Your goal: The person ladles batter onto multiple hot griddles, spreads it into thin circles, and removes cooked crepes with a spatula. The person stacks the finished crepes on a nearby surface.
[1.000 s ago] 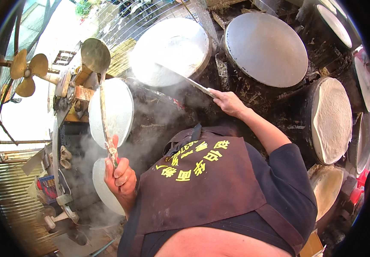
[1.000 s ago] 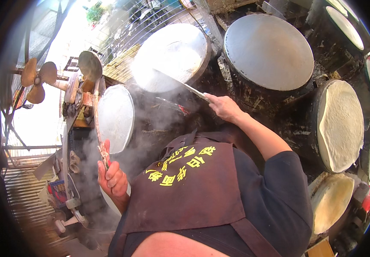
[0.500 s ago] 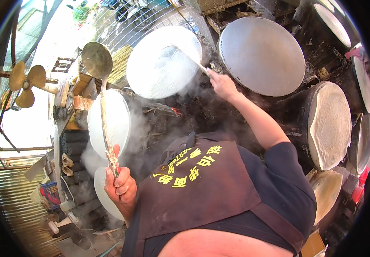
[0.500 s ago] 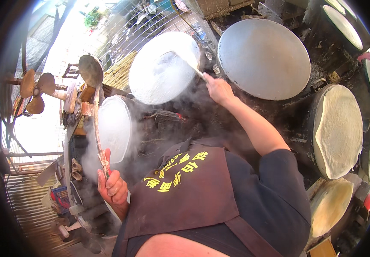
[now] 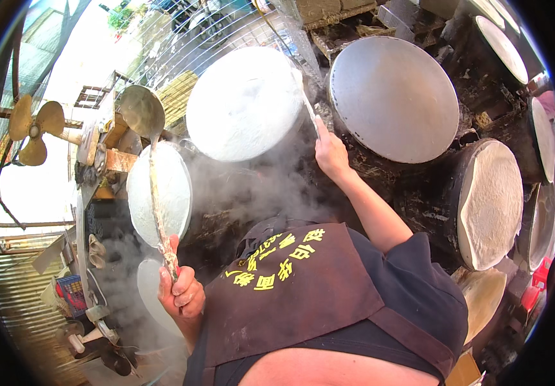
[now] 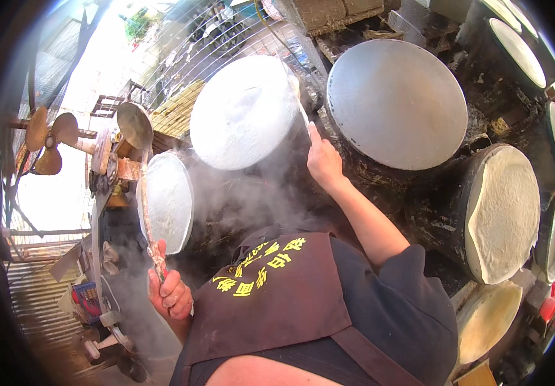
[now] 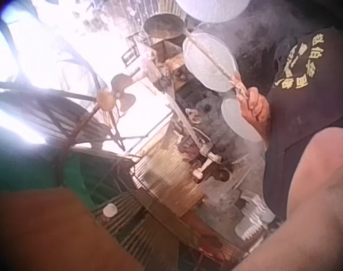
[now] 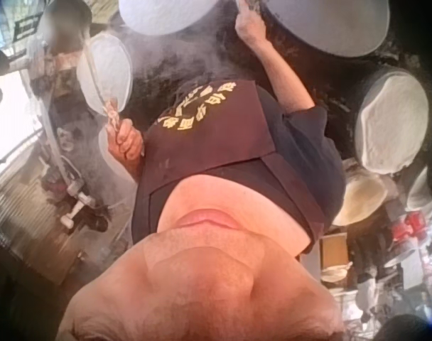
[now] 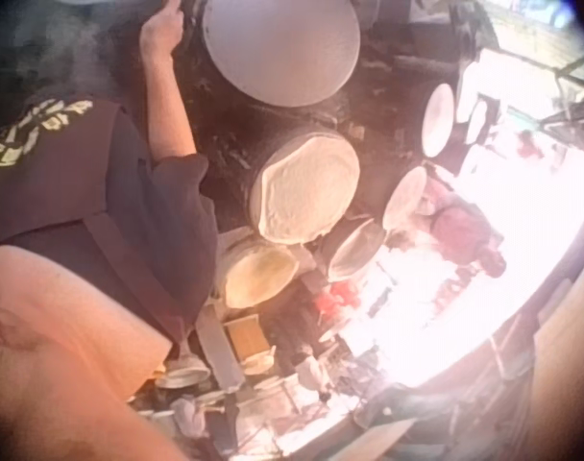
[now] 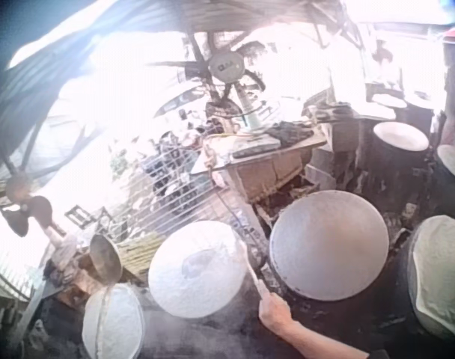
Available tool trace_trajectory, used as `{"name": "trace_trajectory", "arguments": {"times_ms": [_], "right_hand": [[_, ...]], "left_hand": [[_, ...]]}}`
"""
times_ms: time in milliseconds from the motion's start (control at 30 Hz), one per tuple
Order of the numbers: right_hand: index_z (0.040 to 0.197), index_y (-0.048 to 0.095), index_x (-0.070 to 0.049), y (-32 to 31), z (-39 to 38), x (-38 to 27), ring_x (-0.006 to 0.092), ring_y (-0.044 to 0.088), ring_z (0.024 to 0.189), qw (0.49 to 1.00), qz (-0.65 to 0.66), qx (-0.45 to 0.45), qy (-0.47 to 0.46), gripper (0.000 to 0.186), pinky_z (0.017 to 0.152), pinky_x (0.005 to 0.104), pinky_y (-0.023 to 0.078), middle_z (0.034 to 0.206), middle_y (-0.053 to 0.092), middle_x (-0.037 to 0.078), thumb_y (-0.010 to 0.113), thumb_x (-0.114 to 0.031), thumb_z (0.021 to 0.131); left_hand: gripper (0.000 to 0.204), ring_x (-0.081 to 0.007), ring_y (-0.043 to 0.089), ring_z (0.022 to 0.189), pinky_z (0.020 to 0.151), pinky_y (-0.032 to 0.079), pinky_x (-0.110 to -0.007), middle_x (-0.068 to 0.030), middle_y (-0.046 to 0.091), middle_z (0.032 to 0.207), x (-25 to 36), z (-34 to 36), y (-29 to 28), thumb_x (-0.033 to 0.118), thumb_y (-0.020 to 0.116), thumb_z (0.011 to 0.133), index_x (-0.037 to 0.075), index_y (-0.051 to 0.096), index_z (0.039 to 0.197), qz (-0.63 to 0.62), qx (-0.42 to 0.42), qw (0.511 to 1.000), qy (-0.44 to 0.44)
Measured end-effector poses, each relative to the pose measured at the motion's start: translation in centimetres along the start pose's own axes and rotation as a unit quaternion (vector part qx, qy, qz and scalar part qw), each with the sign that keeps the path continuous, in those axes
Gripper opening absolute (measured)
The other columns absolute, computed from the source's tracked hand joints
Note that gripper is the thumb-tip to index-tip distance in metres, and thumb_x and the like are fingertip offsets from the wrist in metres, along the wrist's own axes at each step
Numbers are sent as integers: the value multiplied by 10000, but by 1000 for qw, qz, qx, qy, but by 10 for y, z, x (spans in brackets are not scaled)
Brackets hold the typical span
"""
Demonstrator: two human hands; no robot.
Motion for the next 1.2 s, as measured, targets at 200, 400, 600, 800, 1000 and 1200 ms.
{"name": "trace_trajectory", "arguments": {"times_ms": [200, 400, 600, 800, 1000, 1200], "right_hand": [[1276, 453, -135, 18, 107, -28, 438, 624, 841, 993, -80, -87, -1, 443, 760, 502, 490, 923, 629, 255, 456, -75, 838], [1392, 399, -163, 4, 74, -1, 426, 632, 831, 1000, 6, -7, -18, 591, 754, 503, 498, 883, 641, 254, 481, -95, 811], [1206, 552, -113, 57, 82, -23, 415, 631, 871, 990, -60, -70, -109, 401, 780, 479, 506, 967, 648, 231, 480, -108, 811], [1264, 540, -110, 20, 54, -15, 425, 620, 790, 997, -73, 1, -6, 458, 727, 519, 488, 830, 622, 258, 466, -78, 814], [1183, 593, -111, 47, 41, -49, 455, 615, 805, 991, -41, -79, -95, 407, 743, 530, 501, 897, 617, 270, 489, -90, 790], [1340, 457, -151, 28, 28, -29, 425, 619, 813, 993, -92, -63, -26, 518, 743, 510, 500, 883, 610, 249, 487, -103, 825]], "left_hand": [[556, -41, 286, 422, 289, 264, -182, -17, 350, 714, -4, 21, 4, 297, 337, 1044, 212, 66, 1523, -25, -15, 999, -32], [535, -53, 333, 434, 278, 303, -184, -22, 379, 720, -4, 11, -5, 300, 374, 1035, 202, 151, 1510, 14, -14, 999, 37], [524, -58, 303, 429, 275, 302, -187, -8, 371, 700, -6, 12, 0, 295, 384, 1032, 207, 176, 1505, 49, 13, 997, 52], [520, -45, 247, 408, 276, 277, -178, 1, 354, 691, -4, -4, -9, 286, 382, 1032, 195, 183, 1504, 51, 28, 997, 57], [517, -44, 244, 411, 276, 265, -178, -8, 345, 690, -2, -4, -1, 278, 363, 1040, 166, 168, 1506, 34, 14, 999, 36], [516, -45, 248, 432, 295, 239, -181, 0, 352, 696, -5, -19, -5, 280, 338, 1045, 173, 148, 1513, 13, 54, 996, 63]]}}
Point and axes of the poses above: each hand's wrist, its own z-axis towards the middle knuckle, its own y-axis out of the palm, x = y × z, the point moved 3 cm from there along z, towards the middle knuckle
